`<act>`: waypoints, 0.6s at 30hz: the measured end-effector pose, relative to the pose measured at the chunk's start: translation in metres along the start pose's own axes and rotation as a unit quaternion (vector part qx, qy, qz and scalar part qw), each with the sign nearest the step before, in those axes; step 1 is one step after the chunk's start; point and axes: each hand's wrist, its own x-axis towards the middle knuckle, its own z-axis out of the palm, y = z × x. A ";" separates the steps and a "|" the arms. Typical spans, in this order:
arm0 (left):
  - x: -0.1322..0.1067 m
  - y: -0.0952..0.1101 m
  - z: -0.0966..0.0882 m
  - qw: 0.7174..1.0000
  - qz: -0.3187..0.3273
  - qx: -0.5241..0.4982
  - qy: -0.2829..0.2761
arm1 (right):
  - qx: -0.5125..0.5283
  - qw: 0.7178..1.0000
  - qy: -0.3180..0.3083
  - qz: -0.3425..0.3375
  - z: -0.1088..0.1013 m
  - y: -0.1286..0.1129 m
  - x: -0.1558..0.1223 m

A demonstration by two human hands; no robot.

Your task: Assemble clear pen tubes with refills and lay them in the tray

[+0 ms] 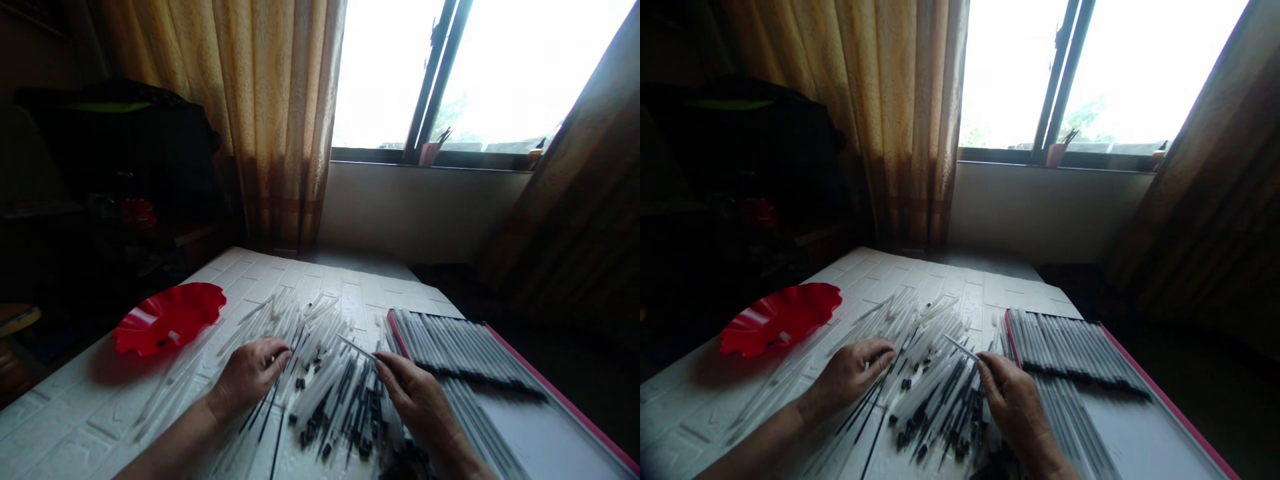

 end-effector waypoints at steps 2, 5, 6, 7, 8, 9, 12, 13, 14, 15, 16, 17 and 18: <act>0.006 -0.007 -0.021 0.999 -0.040 0.011 -0.032 | -0.006 1.000 -0.002 -0.008 0.000 0.000 0.000; 0.005 -0.023 -0.052 0.990 -0.093 0.056 -0.086 | -0.009 1.000 0.001 -0.020 -0.001 0.000 -0.001; 0.000 -0.030 -0.060 0.986 -0.114 0.080 -0.095 | -0.008 1.000 0.001 -0.022 -0.001 -0.001 -0.001; -0.006 -0.036 -0.067 0.980 -0.135 0.103 -0.106 | -0.007 1.000 0.002 -0.026 -0.001 -0.001 -0.001; -0.014 -0.041 -0.071 0.974 -0.150 0.122 -0.116 | -0.006 1.000 0.002 -0.029 0.000 -0.002 -0.002; -0.022 -0.046 -0.074 0.969 -0.163 0.135 -0.129 | -0.006 0.999 0.002 -0.032 0.000 -0.002 -0.002; -0.047 -0.053 -0.074 0.955 -0.193 0.153 -0.165 | -0.009 0.999 0.002 -0.044 0.000 -0.004 -0.003; -0.053 -0.053 -0.073 0.952 -0.199 0.154 -0.172 | -0.012 0.999 0.002 -0.048 0.001 -0.004 -0.003; -0.058 -0.053 -0.071 0.951 -0.203 0.153 -0.176 | -0.014 0.999 -0.001 -0.051 0.002 -0.004 -0.004; -0.061 -0.053 -0.069 0.950 -0.206 0.151 -0.178 | -0.016 0.998 -0.004 -0.054 0.003 -0.004 -0.004; -0.063 -0.052 -0.067 0.951 -0.207 0.147 -0.177 | -0.018 0.998 -0.010 -0.057 0.003 -0.003 -0.005; -0.064 -0.052 -0.066 0.952 -0.206 0.142 -0.174 | -0.020 0.998 -0.015 -0.058 0.004 -0.003 -0.005; -0.064 -0.053 -0.065 0.954 -0.206 0.136 -0.171 | -0.021 0.998 -0.020 -0.059 0.005 -0.003 -0.005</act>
